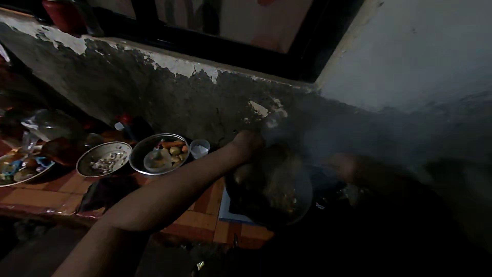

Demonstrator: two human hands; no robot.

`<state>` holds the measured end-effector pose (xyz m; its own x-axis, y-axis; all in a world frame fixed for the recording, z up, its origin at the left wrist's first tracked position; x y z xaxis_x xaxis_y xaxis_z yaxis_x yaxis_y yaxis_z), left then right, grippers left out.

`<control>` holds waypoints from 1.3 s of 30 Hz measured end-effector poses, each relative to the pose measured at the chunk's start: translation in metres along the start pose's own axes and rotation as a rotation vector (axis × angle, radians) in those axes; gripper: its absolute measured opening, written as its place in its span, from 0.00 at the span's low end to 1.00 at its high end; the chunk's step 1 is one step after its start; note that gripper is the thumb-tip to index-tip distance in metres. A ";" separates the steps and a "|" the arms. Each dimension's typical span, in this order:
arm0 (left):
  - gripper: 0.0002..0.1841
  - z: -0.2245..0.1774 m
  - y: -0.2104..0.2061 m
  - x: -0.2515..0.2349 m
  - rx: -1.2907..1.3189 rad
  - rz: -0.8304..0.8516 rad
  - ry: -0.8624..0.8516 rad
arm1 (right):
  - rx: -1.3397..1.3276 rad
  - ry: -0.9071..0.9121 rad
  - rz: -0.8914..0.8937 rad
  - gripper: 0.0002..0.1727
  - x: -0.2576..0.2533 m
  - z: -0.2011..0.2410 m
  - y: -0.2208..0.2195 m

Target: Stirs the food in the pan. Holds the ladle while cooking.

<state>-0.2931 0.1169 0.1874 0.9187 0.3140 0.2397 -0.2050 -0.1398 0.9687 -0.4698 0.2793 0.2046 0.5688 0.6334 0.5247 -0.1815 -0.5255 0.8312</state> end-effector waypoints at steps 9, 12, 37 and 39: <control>0.15 -0.016 0.001 0.007 -0.070 0.043 0.042 | 0.059 -0.165 -0.400 0.14 0.040 0.041 -0.021; 0.15 -0.005 -0.033 -0.005 0.038 0.044 0.119 | 0.108 -0.191 -0.354 0.17 0.030 0.046 -0.029; 0.14 0.024 -0.026 -0.024 0.050 0.031 0.120 | -0.481 0.014 0.050 0.20 -0.037 -0.001 -0.036; 0.13 0.014 -0.014 -0.011 -0.014 0.027 0.092 | -0.453 0.026 0.026 0.20 -0.024 -0.010 -0.032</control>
<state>-0.2956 0.1019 0.1702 0.8778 0.3956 0.2701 -0.2348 -0.1362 0.9624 -0.4856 0.2865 0.1671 0.5400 0.6405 0.5460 -0.5315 -0.2435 0.8113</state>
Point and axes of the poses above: each hand's wrist, its own x-axis away from the middle knuckle, its own y-axis out of the back of the hand, z = x × y, the point moved 4 cm from there along -x, towards the middle knuckle, and after that the axes turned 3 degrees about -y, right-handed, at the moved point
